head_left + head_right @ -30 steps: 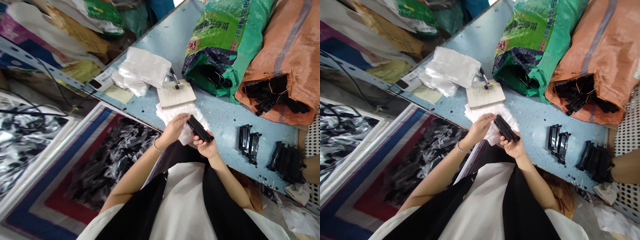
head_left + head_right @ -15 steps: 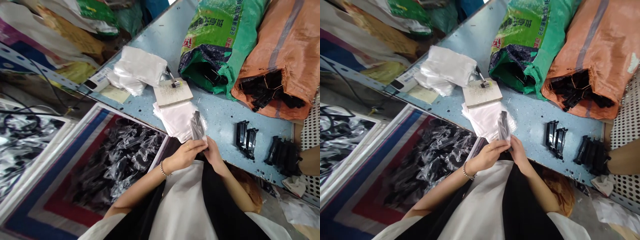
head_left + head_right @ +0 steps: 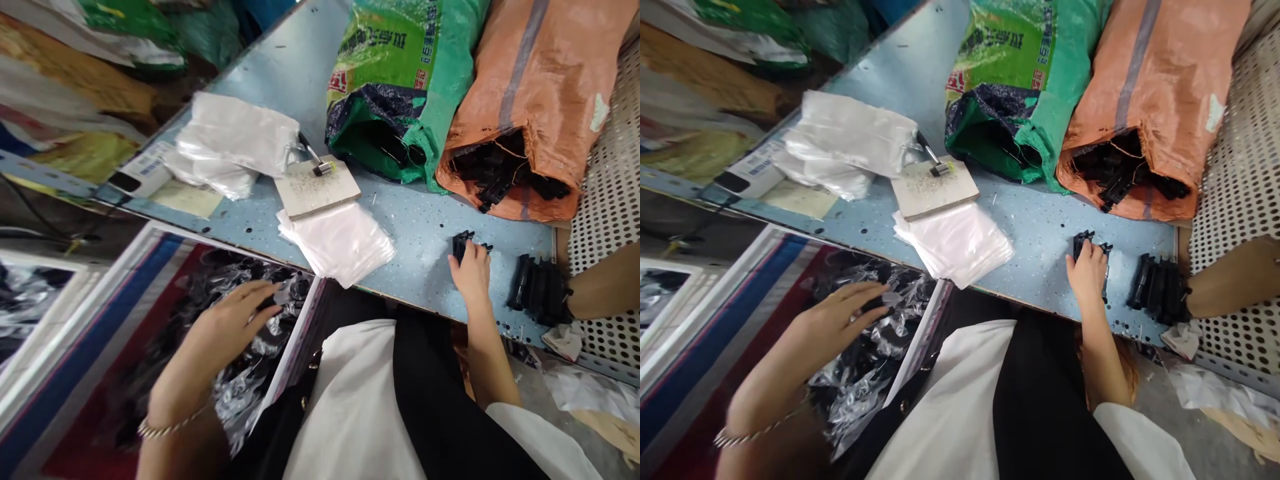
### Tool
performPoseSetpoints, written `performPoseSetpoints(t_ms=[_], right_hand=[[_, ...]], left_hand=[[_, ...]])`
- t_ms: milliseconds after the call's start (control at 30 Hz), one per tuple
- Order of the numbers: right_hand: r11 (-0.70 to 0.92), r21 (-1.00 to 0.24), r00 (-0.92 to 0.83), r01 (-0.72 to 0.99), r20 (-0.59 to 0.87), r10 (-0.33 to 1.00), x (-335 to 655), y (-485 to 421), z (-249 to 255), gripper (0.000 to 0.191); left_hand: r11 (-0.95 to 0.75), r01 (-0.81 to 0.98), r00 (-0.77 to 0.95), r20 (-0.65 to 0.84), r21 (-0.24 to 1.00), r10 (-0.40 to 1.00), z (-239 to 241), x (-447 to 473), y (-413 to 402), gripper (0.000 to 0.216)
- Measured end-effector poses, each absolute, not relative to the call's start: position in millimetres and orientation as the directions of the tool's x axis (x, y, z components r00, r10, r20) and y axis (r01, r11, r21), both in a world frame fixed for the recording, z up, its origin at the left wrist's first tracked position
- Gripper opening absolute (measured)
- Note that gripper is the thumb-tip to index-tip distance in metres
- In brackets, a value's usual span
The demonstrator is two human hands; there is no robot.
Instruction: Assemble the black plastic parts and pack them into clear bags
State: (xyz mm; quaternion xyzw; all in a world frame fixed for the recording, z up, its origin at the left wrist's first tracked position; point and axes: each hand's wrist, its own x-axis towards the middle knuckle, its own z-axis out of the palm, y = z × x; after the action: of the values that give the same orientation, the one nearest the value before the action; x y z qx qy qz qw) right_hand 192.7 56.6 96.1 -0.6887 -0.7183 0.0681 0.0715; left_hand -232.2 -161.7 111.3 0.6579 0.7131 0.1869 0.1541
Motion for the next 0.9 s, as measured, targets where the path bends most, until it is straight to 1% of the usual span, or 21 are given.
performPoseSetpoints(t_ms=[33,67,133,200,267,333,367,433,467,567,600,633,667,700,733,767,800,833,867,900], right_hand=[[0.025,-0.118,-0.025,0.993,0.0,1.0,193.9,65.7,89.5,0.059],[0.035,-0.085,-0.037,0.996,-0.02,0.999,192.5,71.2,83.6,0.057],[0.142,-0.099,-0.147,0.985,-0.042,0.988,185.6,71.9,75.7,0.053],[0.318,-0.14,-0.326,0.938,-0.04,0.944,179.3,64.1,73.0,0.051],[0.458,-0.201,-0.468,0.866,-0.004,0.884,177.3,55.0,74.0,0.047],[0.504,-0.278,-0.514,0.818,0.044,0.857,178.8,48.8,76.0,0.04],[0.499,-0.324,-0.507,0.804,0.067,0.859,180.0,46.8,76.5,0.038],[0.456,-0.4,-0.457,0.795,0.101,0.884,182.2,44.0,75.4,0.028],[0.425,-0.421,-0.424,0.802,0.1,0.9,183.3,42.8,73.8,0.028],[0.286,-0.427,-0.304,0.858,0.027,0.952,187.8,40.6,68.4,0.064],[0.218,-0.449,-0.25,0.867,-0.014,0.968,189.5,40.2,67.6,0.068],[0.135,-0.506,-0.195,0.852,-0.068,0.978,190.6,39.9,67.7,0.069],[0.04,-0.598,-0.149,0.8,-0.134,0.98,190.2,39.1,68.7,0.067],[-0.061,-0.71,-0.134,0.701,-0.216,0.967,187.6,37.6,70.3,0.065],[-0.171,-0.813,-0.169,0.556,-0.312,0.935,182.2,35.0,72.1,0.062],[-0.291,-0.877,-0.256,0.383,-0.403,0.879,173.7,31.2,73.7,0.058],[-0.418,-0.883,-0.375,0.215,-0.47,0.799,162.4,26.4,74.4,0.053],[-0.545,-0.834,-0.496,0.084,-0.509,0.704,148.9,21.1,73.9,0.049],[-0.661,-0.75,-0.601,0.005,-0.531,0.598,134.0,15.9,72.2,0.045],[-0.759,-0.65,-0.677,-0.032,-0.544,0.495,119.1,11.3,69.3,0.043]], left_hand=[[0.114,0.895,-0.138,0.026,0.431,0.99,100.3,-235.5,-155.2,0.037],[0.139,0.895,-0.169,0.033,0.423,0.985,89.7,-232.9,-145.0,0.037],[0.103,0.866,-0.163,0.082,0.489,0.983,72.9,-212.1,-116.0,0.035],[0.006,0.835,-0.122,0.175,0.551,0.977,62.7,-178.7,-80.8,0.032],[-0.045,0.858,-0.101,0.255,0.511,0.962,56.7,-145.9,-46.4,0.026],[-0.044,0.885,-0.083,0.25,0.463,0.965,52.3,-126.1,-18.3,0.019],[-0.026,0.886,-0.089,0.226,0.463,0.97,50.5,-122.9,-7.3,0.018],[0.041,0.848,-0.142,0.153,0.529,0.978,48.5,-129.1,8.3,0.017],[0.085,0.805,-0.179,0.103,0.587,0.979,48.5,-136.5,13.3,0.016],[0.211,0.598,-0.251,-0.07,0.773,0.965,51.2,-162.0,20.0,0.015],[0.243,0.52,-0.257,-0.121,0.819,0.959,52.0,-168.2,20.3,0.016],[0.266,0.445,-0.26,-0.16,0.855,0.952,52.2,-172.5,19.9,0.016],[0.279,0.374,-0.269,-0.185,0.885,0.945,51.7,-174.7,19.2,0.014],[0.283,0.313,-0.28,-0.196,0.906,0.94,50.3,-175.3,18.3,0.012],[0.278,0.27,-0.292,-0.196,0.922,0.936,48.4,-174.7,17.5,0.011],[0.266,0.251,-0.303,-0.186,0.931,0.935,46.0,-173.5,16.8,0.012],[0.252,0.261,-0.302,-0.169,0.932,0.938,43.5,-172.4,16.3,0.01],[0.232,0.298,-0.29,-0.144,0.926,0.946,41.1,-171.8,15.9,0.007],[0.202,0.354,-0.265,-0.11,0.913,0.958,39.3,-171.9,15.4,0.009],[0.16,0.414,-0.237,-0.063,0.896,0.969,38.2,-172.7,14.7,0.016]])
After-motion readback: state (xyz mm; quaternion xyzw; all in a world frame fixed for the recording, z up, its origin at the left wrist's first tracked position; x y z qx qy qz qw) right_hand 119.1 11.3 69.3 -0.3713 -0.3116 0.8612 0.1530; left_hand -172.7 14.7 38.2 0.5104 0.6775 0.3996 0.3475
